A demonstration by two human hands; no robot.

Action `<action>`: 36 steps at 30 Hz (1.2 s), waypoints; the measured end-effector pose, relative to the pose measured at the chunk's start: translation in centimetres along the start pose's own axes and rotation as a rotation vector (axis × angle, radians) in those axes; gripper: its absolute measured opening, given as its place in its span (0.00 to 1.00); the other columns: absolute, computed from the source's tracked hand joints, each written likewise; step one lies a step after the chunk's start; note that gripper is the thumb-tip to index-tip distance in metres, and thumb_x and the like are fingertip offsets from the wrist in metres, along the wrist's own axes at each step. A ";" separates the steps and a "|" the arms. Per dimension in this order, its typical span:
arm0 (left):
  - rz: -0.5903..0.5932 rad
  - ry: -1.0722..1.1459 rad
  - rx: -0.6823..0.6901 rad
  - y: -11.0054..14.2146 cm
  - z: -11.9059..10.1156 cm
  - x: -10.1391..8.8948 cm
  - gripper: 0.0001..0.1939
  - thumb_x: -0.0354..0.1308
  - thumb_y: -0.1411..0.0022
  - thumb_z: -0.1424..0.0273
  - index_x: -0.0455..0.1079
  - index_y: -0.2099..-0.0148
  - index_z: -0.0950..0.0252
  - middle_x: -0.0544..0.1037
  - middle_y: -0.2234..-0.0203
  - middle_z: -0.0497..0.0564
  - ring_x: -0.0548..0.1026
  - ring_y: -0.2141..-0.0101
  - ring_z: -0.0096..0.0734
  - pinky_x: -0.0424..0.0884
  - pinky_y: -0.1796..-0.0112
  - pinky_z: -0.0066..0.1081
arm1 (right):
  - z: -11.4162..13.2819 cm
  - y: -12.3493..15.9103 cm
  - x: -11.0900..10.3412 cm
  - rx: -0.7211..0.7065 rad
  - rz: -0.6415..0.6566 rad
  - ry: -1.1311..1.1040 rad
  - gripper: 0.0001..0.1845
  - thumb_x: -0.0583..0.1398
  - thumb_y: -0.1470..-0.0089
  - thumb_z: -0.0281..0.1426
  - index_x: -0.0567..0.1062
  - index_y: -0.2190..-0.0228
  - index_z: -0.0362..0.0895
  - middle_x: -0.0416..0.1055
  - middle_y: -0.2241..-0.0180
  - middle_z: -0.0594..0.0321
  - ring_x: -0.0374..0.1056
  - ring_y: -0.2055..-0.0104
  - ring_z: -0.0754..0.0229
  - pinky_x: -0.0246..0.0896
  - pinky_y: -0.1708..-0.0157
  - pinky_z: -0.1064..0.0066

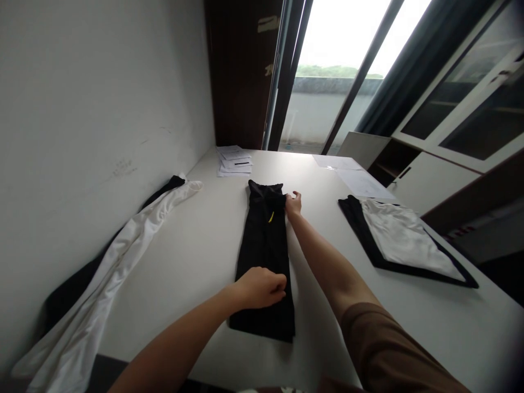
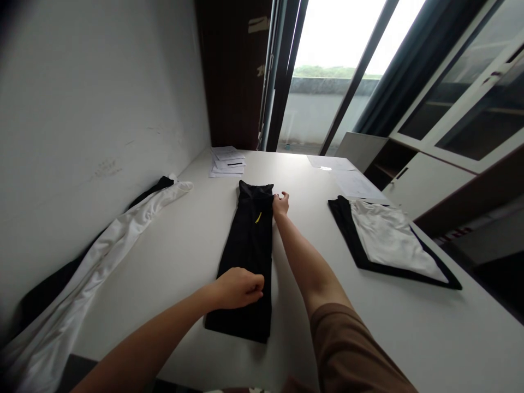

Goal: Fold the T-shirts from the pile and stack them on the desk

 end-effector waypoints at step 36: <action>-0.063 -0.206 0.400 1.3 -6.5 1.5 0.30 0.61 0.37 0.48 0.68 0.43 0.65 0.73 0.47 0.59 0.71 0.50 0.45 0.67 0.52 0.41 | 5.8 9.5 8.0 -0.819 0.587 0.692 0.24 0.53 0.32 0.39 0.74 0.40 0.48 0.64 0.34 0.57 0.61 0.34 0.49 0.54 0.33 0.52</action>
Point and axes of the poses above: each hand's wrist, its own y-axis away from the middle knuckle, its own x-axis out of the palm, z = x × y, the point moved 9 cm from there along -y, towards the middle knuckle
